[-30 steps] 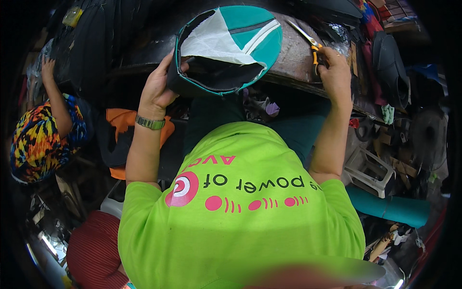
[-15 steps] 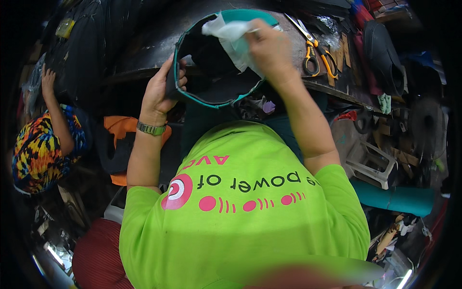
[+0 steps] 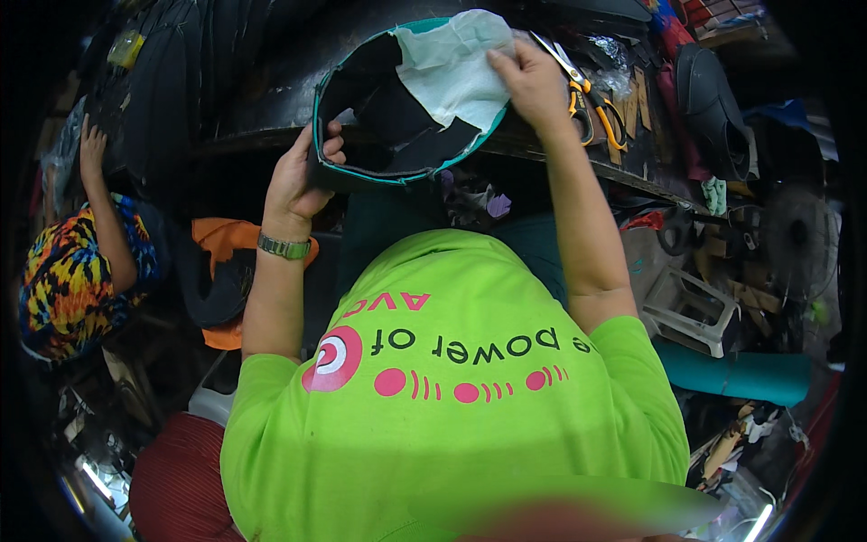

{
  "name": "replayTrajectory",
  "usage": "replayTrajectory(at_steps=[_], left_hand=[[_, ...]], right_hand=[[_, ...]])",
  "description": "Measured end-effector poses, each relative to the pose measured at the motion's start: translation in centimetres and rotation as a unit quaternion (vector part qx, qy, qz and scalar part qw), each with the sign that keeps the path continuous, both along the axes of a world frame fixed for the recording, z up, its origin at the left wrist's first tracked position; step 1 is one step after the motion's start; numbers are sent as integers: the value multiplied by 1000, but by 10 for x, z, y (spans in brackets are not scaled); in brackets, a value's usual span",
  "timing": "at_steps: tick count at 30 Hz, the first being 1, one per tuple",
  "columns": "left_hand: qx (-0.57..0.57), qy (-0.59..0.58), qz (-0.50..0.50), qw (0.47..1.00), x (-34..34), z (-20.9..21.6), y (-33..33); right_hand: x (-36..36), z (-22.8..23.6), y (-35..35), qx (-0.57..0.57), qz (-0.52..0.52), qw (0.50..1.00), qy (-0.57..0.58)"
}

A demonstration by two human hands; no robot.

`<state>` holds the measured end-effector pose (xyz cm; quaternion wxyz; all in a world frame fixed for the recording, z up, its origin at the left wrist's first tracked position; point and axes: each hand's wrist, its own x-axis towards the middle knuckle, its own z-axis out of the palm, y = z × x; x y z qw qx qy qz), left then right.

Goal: The person repeatedly picks up black baseball caps from a workbench, uses shears to cut along the seams of the crown, and then places the caps back on the bench. The person handles multiple caps one at a time, turning them over to access different seams before cutting.

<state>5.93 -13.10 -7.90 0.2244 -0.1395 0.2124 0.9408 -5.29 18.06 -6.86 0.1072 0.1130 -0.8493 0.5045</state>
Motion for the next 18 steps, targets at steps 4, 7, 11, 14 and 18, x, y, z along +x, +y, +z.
replayTrajectory(at_steps=[4,7,11,14,18], left_hand=[[-27,-6,1,1000,-4,7,1],[-29,12,-21,999,-4,11,3],[-48,11,-23,999,-1,10,2],[-2,17,-37,999,1,6,-2],[34,9,-40,999,3,5,-3]], right_hand=[[-7,17,10,-46,19,998,-30],[-11,27,0,34,5,999,-23],[-16,35,-13,56,-49,997,-14],[-16,39,-14,92,-79,988,94],[-3,39,-20,212,-50,923,317]])
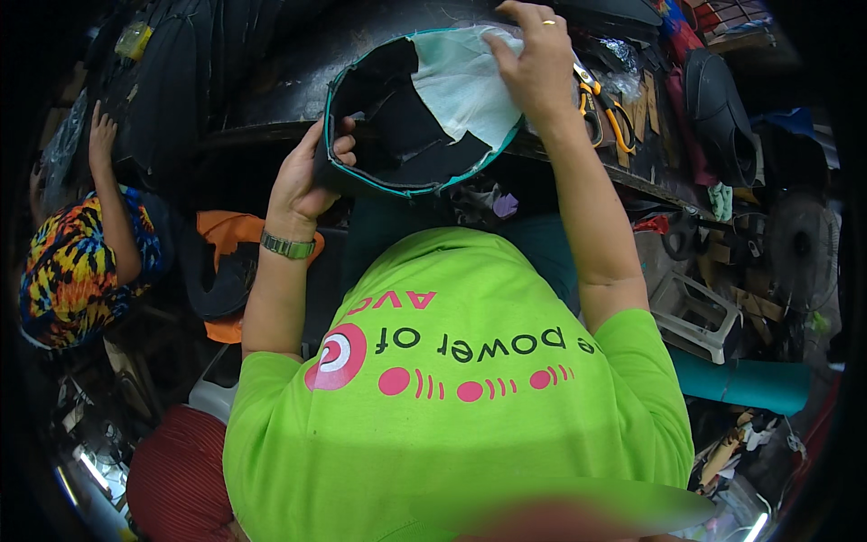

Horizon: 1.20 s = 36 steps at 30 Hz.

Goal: The person repeatedly picks up black baseball caps from a workbench, uses shears to cut along the seams of the crown, and then places the caps back on the bench. The person handles multiple caps one at a time, turning them over to access different seams before cutting.

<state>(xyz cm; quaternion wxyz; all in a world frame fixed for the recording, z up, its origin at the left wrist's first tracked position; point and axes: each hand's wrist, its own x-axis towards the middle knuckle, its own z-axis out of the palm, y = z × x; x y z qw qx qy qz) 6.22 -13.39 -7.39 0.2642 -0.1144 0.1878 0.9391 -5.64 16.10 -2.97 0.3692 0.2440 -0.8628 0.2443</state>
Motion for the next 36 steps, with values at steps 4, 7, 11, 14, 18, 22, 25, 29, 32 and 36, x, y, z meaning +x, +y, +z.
replayTrajectory(at_steps=[4,7,11,14,18,22,25,29,32,36], left_hand=[[-23,-17,22,999,1,5,2],[-102,-7,32,994,2,6,3],[-4,-3,16,1000,3,4,2],[24,-13,36,999,8,2,1],[-28,-36,73,996,11,1,-2],[-36,10,69,997,7,3,-1],[-23,43,67,997,9,21,6],[-231,162,230,931,33,73,21],[-606,416,150,662,40,104,44],[-804,482,-20,348,17,99,87]], right_hand=[[28,-19,-10,101,261,952,-125],[39,-41,-7,246,108,954,-136],[17,-43,14,190,-53,941,-275],[23,-29,27,71,34,980,-183],[58,-19,35,148,163,950,-221],[63,-15,49,86,152,944,-281],[67,-7,60,-16,136,940,-313],[85,10,54,-301,199,864,-352],[90,26,39,-455,242,807,-288],[105,41,11,-368,194,892,-179]])
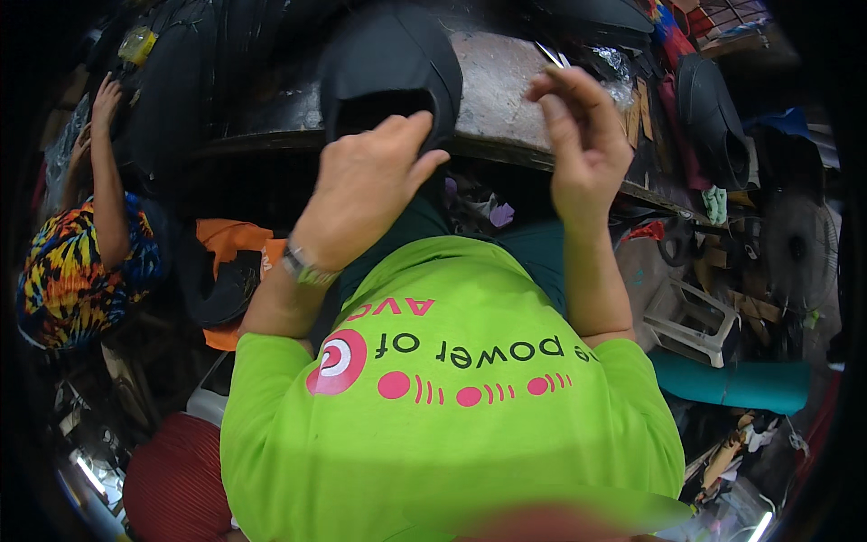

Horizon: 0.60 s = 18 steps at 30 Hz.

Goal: The person repeatedly picks up black baseball caps from a workbench, uses shears to cut along the seams of the crown, and then places the caps back on the bench. The person handles multiple caps one at a time, turning them over to access different seams before cutting.

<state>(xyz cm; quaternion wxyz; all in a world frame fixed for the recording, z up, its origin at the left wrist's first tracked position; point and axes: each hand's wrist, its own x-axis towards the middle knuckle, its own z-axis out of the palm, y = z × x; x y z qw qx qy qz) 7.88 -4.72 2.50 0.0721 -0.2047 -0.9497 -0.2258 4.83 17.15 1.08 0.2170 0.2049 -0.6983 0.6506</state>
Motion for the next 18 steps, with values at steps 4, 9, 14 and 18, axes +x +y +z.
replayTrajectory(at_steps=[4,9,14,18], left_hand=[[-13,-125,-18,992,-5,-8,-2],[265,-95,23,959,15,-9,-55],[344,-205,214,891,0,-52,-99],[450,-395,140,788,6,-85,-108]], right_hand=[[25,-5,-30,151,159,975,-35],[19,-17,-40,396,110,910,60],[15,-30,-59,472,119,868,99],[5,-22,-38,379,213,896,92]])
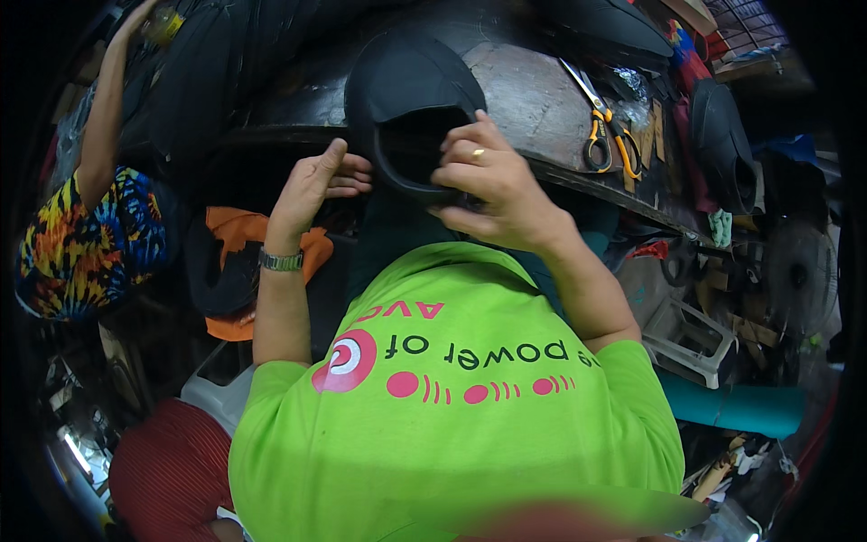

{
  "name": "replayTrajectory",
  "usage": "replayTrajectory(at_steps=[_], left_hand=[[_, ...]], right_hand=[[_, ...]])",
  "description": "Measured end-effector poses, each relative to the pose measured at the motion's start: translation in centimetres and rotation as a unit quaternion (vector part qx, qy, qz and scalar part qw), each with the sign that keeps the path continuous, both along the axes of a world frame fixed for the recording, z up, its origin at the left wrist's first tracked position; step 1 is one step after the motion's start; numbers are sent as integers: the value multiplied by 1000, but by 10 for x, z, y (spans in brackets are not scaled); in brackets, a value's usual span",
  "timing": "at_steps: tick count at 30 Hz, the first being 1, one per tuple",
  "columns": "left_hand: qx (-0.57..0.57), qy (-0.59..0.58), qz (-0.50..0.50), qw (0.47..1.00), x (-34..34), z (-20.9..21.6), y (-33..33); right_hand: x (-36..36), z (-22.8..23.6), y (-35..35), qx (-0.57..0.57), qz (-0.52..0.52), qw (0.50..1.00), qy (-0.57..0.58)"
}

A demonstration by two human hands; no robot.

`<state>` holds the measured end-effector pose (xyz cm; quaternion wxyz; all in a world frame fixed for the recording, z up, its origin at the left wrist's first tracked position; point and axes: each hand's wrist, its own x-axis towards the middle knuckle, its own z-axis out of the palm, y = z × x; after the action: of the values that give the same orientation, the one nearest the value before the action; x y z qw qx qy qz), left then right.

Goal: The person repeatedly picks up black baseball caps from a workbench, uses shears to cut along the seams of the crown, and then places the caps back on the bench. The person handles multiple caps one at a time, turning them over to access different seams before cutting.

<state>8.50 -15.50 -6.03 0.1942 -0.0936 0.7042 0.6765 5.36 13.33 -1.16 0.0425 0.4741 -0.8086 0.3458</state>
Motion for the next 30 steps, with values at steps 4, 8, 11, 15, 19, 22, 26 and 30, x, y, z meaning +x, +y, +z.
replayTrajectory(at_steps=[4,8,11,15,19,22,26,30], left_hand=[[285,10,17,958,-6,-8,2],[419,-16,67,906,-30,-8,13],[469,-53,23,881,-52,-6,23],[446,-74,15,892,-72,-6,43],[480,-64,-1,875,-88,-3,58],[509,-6,11,861,-94,0,70],[465,59,65,881,-105,13,101],[536,156,-39,829,-138,52,113]], right_hand=[[6,24,41,-25,55,993,-100],[19,35,55,8,130,984,-126],[22,35,57,14,108,990,-90],[27,47,78,-2,88,994,-66],[32,63,93,1,21,999,-34],[34,67,99,51,-110,991,54],[32,60,114,59,-181,979,78],[28,71,152,19,-251,962,106]])
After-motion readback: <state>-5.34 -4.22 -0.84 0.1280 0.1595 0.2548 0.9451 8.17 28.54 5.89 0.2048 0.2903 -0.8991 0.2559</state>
